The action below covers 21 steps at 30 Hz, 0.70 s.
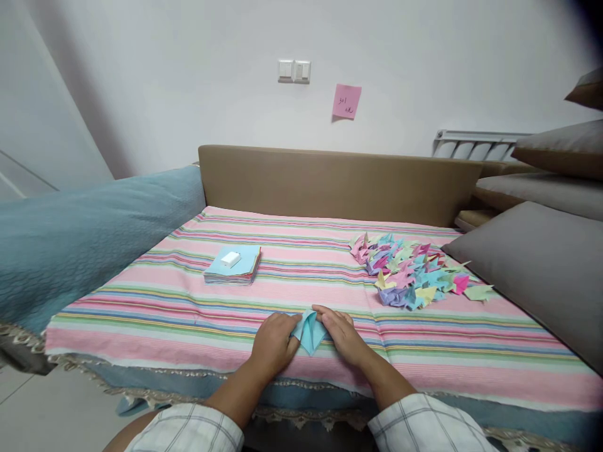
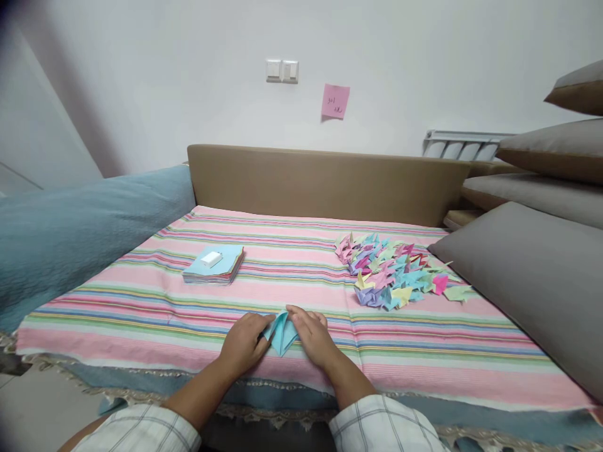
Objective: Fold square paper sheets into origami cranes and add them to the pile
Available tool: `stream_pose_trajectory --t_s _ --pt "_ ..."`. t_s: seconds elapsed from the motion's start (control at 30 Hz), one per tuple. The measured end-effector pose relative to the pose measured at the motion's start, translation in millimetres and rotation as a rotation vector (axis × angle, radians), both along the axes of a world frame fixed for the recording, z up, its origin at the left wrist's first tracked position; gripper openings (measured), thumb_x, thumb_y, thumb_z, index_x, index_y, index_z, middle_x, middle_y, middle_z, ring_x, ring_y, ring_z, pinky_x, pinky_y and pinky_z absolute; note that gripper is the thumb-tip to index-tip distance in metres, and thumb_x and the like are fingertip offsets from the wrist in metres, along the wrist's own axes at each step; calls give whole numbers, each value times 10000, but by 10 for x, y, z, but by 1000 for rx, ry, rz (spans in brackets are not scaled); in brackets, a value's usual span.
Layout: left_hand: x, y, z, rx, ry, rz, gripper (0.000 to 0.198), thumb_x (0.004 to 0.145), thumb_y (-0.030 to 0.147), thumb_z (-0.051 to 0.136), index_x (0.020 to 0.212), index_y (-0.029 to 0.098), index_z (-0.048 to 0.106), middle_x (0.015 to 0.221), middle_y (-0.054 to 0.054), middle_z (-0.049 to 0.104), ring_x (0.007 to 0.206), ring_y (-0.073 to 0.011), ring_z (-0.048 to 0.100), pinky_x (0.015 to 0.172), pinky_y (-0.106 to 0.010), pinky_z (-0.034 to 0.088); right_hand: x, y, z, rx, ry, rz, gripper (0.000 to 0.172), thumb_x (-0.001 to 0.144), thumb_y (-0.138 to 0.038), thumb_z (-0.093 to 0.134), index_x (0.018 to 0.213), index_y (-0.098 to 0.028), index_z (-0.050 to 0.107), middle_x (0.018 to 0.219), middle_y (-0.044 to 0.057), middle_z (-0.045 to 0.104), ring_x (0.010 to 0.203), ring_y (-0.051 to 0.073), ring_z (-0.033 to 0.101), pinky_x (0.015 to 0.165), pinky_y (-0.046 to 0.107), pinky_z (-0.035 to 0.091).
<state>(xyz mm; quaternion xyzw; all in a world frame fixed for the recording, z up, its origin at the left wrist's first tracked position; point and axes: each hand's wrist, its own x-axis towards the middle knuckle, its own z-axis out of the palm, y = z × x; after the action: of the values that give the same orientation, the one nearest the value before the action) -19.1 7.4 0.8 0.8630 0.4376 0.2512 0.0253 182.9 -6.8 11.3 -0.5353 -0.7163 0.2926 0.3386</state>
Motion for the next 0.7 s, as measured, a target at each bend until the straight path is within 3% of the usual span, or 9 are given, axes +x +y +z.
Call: stream_pose_trajectory --t_s 0.2,0.4,0.7 --pt "2 -20 41 -11 30 -49 446 756 135 483 1189 211 562 932 -63 627 881 -224 533 793 -371 423 -9 0 80 8 -101 31 376 846 -288 417 1193 -249 557 1152 34 640 1092 229 532 989 441 293" --pt "4 -39 67 -35 46 -84 495 741 165 505 1225 261 537 982 -60 573 928 -225 497 823 -380 402 -19 12 47 54 -136 18 445 747 -166 496 1181 -234 563 1096 37 661 1020 223 564 941 405 338" --pt "8 -81 63 -56 109 -99 567 693 157 517 1238 312 529 982 -54 502 947 -230 450 835 -398 378 31 86 -85 146 -36 49 470 727 -63 411 1134 -215 590 1104 44 655 1012 190 588 934 369 403"
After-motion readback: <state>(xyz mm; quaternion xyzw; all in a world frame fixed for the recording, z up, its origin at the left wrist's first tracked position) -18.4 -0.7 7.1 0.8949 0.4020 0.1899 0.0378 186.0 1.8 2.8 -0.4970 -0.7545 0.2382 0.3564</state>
